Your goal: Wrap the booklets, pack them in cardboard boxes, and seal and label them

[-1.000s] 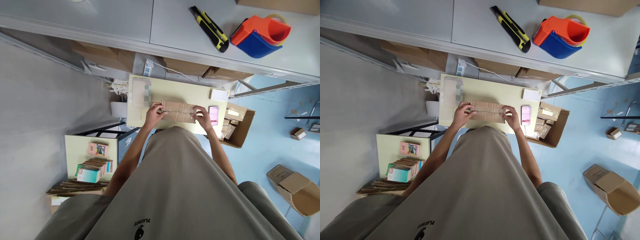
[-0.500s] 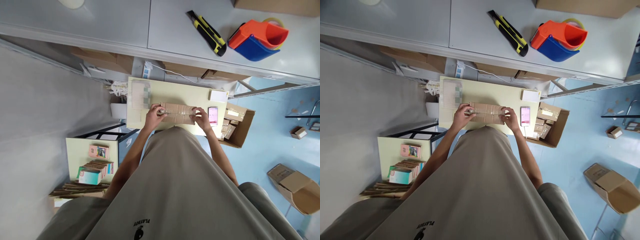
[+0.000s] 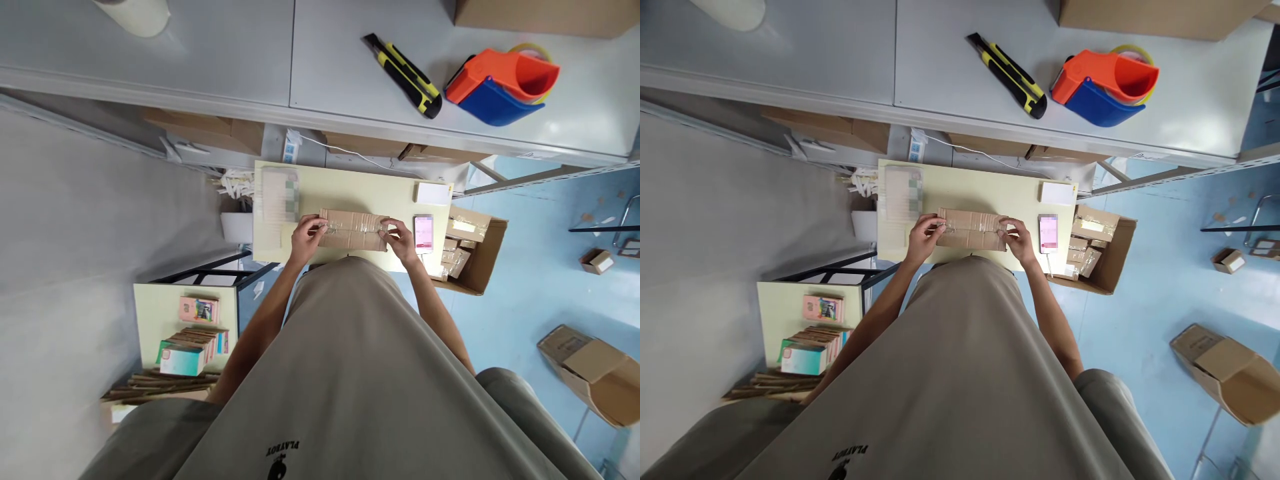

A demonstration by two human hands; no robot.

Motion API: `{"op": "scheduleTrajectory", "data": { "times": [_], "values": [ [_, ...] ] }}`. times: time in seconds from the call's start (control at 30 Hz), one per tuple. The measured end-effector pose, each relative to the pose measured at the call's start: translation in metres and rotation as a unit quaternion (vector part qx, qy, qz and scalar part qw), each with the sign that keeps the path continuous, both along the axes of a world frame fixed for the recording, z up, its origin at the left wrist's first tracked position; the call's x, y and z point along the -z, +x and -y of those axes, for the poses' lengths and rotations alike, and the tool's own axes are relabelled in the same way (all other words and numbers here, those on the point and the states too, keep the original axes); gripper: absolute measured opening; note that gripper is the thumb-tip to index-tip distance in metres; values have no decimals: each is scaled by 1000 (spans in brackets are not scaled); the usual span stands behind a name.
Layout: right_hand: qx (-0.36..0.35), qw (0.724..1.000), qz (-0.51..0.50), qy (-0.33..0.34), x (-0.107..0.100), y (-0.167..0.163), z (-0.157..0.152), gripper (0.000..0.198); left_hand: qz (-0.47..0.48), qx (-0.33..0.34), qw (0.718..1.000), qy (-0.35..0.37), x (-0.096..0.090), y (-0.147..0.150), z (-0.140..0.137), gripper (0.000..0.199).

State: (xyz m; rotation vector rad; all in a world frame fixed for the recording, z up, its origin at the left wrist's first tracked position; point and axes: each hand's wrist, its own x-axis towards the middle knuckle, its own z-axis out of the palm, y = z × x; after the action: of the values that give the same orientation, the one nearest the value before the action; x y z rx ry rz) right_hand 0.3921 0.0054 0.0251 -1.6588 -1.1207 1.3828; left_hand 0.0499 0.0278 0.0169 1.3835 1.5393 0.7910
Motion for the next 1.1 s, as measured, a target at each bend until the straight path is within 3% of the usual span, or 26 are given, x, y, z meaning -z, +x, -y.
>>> {"op": "scheduleTrajectory", "data": {
  "times": [0.23,0.57,0.7,0.9,1.0,1.1],
  "values": [
    [-9,1000,19,19,5,1,-1,49,25,-21,999,10,5,3,-1,51],
    [-15,999,34,33,4,-2,2,66,39,-50,998,-12,1,11,2,43],
    [-32,996,61,59,-5,-6,10,73,-26,-49,998,14,-9,13,3,35],
    [-80,971,177,139,-34,4,12,73,-191,11,970,149,-52,27,-8,16],
    [-72,942,231,233,-64,32,-20,66,-164,56,960,221,-85,56,-34,21],
    [-45,895,312,316,-110,73,-79,62,-119,81,942,302,-124,102,-76,31]
  ]
}}
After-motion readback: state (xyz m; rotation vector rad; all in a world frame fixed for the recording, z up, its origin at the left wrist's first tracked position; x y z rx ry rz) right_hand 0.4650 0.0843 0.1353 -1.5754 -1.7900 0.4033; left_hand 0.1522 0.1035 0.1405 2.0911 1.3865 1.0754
